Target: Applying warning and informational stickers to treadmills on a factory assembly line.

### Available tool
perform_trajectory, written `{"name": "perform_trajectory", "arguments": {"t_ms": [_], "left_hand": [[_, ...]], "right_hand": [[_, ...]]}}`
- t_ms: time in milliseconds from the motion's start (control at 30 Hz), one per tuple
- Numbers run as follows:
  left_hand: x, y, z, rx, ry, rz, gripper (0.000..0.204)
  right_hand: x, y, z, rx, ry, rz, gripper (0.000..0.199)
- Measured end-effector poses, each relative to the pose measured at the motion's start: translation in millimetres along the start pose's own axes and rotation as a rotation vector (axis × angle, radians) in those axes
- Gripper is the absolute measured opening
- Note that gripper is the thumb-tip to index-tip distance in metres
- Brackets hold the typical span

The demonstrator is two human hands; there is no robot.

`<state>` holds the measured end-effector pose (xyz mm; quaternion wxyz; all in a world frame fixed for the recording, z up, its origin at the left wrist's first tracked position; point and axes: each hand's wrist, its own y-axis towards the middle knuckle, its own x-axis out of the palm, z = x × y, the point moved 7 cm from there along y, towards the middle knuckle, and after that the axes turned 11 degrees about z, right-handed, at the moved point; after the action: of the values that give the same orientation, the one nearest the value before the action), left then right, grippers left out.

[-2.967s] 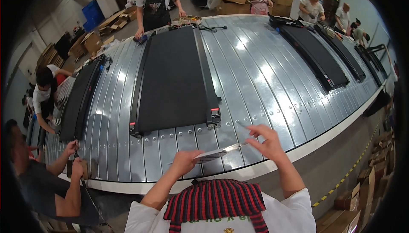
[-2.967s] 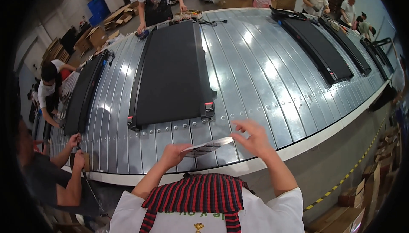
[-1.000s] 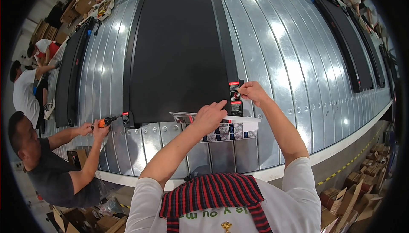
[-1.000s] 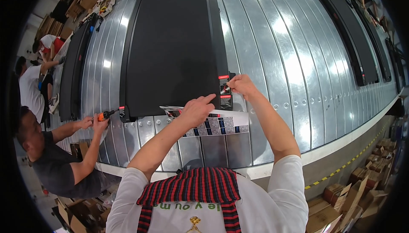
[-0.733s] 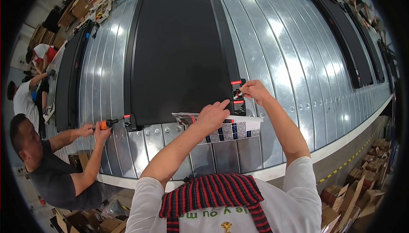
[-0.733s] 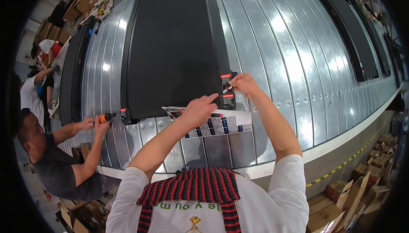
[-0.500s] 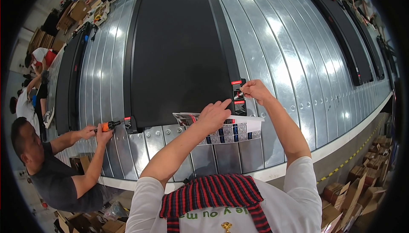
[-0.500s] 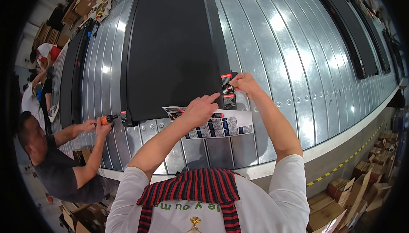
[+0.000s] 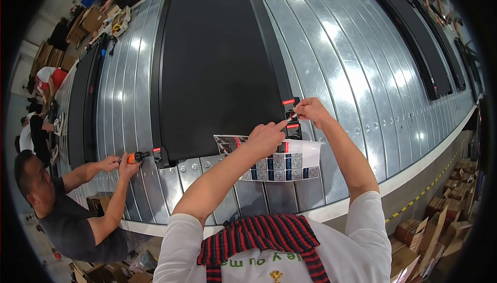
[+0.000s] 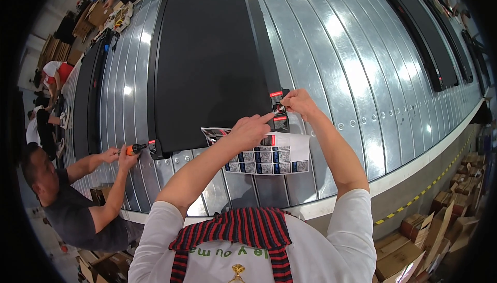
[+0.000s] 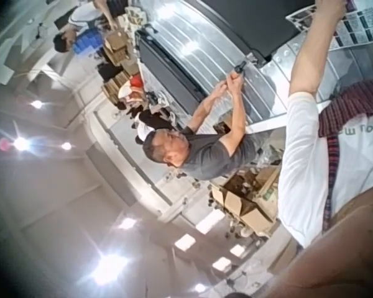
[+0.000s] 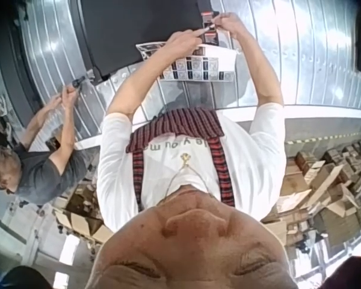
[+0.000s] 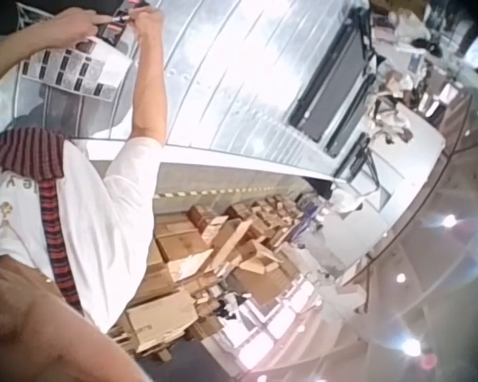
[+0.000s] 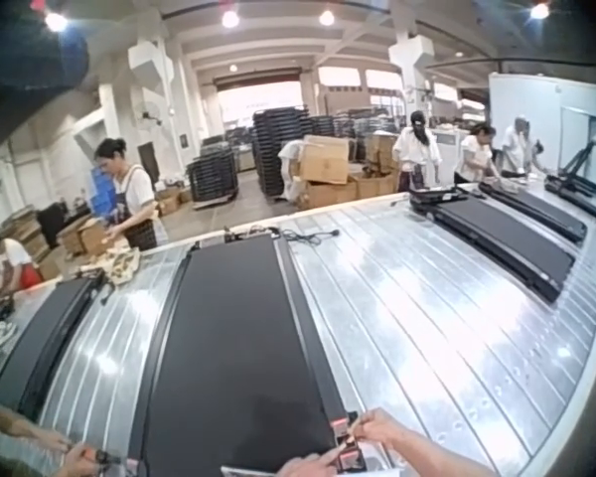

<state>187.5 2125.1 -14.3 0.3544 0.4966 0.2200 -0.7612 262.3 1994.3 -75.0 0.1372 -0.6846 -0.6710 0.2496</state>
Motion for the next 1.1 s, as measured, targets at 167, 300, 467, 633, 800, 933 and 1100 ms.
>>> {"name": "perform_trajectory", "arguments": {"t_ms": [167,300,467,633,800,933,1100], "left_hand": [[1.3,2.6,2.4,-0.023,-0.006,-0.062,0.008],[5.0,2.3,4.4,-0.021,0.026,-0.109,0.009],[7.8,4.2,1.2,0.002,0.067,-0.060,0.007],[-3.2,8.7,0.3,0.035,0.116,-0.015,0.008],[8.3,12.8,2.7,-0.024,0.155,-0.046,0.011],[15.9,3.9,0.6,0.054,0.078,-0.097,0.010],[8.1,-17.8,7.3,-0.021,0.066,-0.025,0.012]], "right_hand": [[-2.4,1.7,4.1,-0.003,-0.029,-0.012,0.009],[-1.6,-0.1,4.0,-0.097,-0.145,0.067,0.011],[9.0,-23.9,-33.5,-0.581,-0.703,0.099,0.020],[-2.8,-32.1,-57.5,-0.529,-1.105,0.370,0.051],[-7.2,6.1,8.0,-0.457,-0.618,0.205,0.070],[-5.1,1.5,-1.4,-0.228,-0.549,0.276,0.068],[-4.6,-1.1,-4.2,-0.223,-0.580,0.298,0.066]]}}
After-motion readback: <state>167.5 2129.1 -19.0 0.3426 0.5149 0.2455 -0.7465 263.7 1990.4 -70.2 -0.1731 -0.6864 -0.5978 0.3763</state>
